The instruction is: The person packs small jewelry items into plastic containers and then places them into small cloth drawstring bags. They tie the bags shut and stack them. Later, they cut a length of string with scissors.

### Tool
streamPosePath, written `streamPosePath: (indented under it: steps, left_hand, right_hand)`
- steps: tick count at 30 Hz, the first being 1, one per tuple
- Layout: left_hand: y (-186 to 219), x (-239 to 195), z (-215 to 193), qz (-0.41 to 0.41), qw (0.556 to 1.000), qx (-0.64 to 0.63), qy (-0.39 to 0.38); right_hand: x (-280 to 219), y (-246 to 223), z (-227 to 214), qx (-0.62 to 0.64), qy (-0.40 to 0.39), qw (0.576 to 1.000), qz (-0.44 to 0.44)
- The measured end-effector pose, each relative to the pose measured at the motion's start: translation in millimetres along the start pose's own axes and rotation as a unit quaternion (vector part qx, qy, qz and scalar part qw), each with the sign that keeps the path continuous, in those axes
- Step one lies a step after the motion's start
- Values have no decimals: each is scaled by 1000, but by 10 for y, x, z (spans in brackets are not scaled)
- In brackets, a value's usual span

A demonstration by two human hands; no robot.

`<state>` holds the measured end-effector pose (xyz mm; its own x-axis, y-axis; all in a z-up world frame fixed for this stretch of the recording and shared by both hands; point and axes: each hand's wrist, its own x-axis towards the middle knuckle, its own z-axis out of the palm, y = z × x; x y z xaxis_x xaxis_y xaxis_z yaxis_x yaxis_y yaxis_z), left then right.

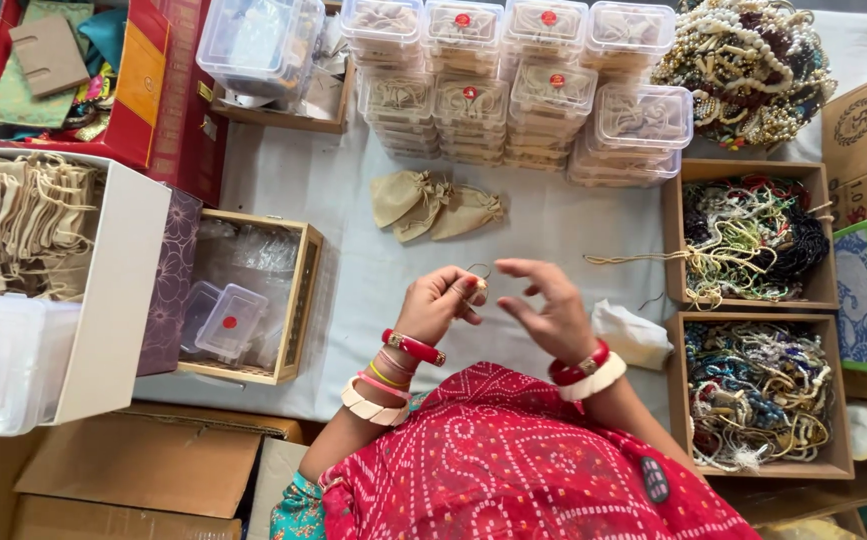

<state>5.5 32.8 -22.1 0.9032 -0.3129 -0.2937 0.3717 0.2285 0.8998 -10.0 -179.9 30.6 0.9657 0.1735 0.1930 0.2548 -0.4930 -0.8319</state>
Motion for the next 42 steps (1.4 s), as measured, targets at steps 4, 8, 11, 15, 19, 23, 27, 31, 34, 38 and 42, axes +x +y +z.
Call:
streamPosePath:
  steps: [4, 8, 11, 15, 19, 23, 27, 31, 34, 38, 42]
  left_hand:
    - [83, -64, 87, 4, 1000, 26, 4]
    - [215, -136, 91, 140, 962, 220, 87]
    - [293, -148, 26, 194, 918, 312, 146]
    - [295, -144, 90, 236, 877, 371, 191]
    - [272, -110, 64, 244, 900, 323, 159]
    - [242, -103, -19, 157, 941, 271, 126]
    - [226, -126, 41, 266, 881, 365, 143]
    - [323, -149, 74, 277, 879, 357, 153]
    - [365, -161, -6, 272, 881, 361, 138]
    - [290, -128, 98, 364, 872, 328, -17]
    - [-140, -33, -1, 173, 957, 220, -81]
  right_hand:
    - [12, 175, 213, 80, -61, 995, -19]
    - [-91, 480, 305, 406, -192, 884, 128]
    - [-160, 482, 255, 346, -163, 911, 153]
    - [-92, -36, 109, -23, -18, 998, -53]
    - [4, -179, -21, -76, 25, 994, 78]
    - [-1, -99, -81, -152, 49, 984, -77]
    - [5, -62, -118, -207, 117, 965, -107]
    - [45, -192, -163, -169, 174, 960, -139]
    - [65, -276, -141, -210, 179, 944, -180]
    - [13, -422, -166, -184, 98, 948, -241]
    - [-35, -335, -157, -191, 124, 950, -213]
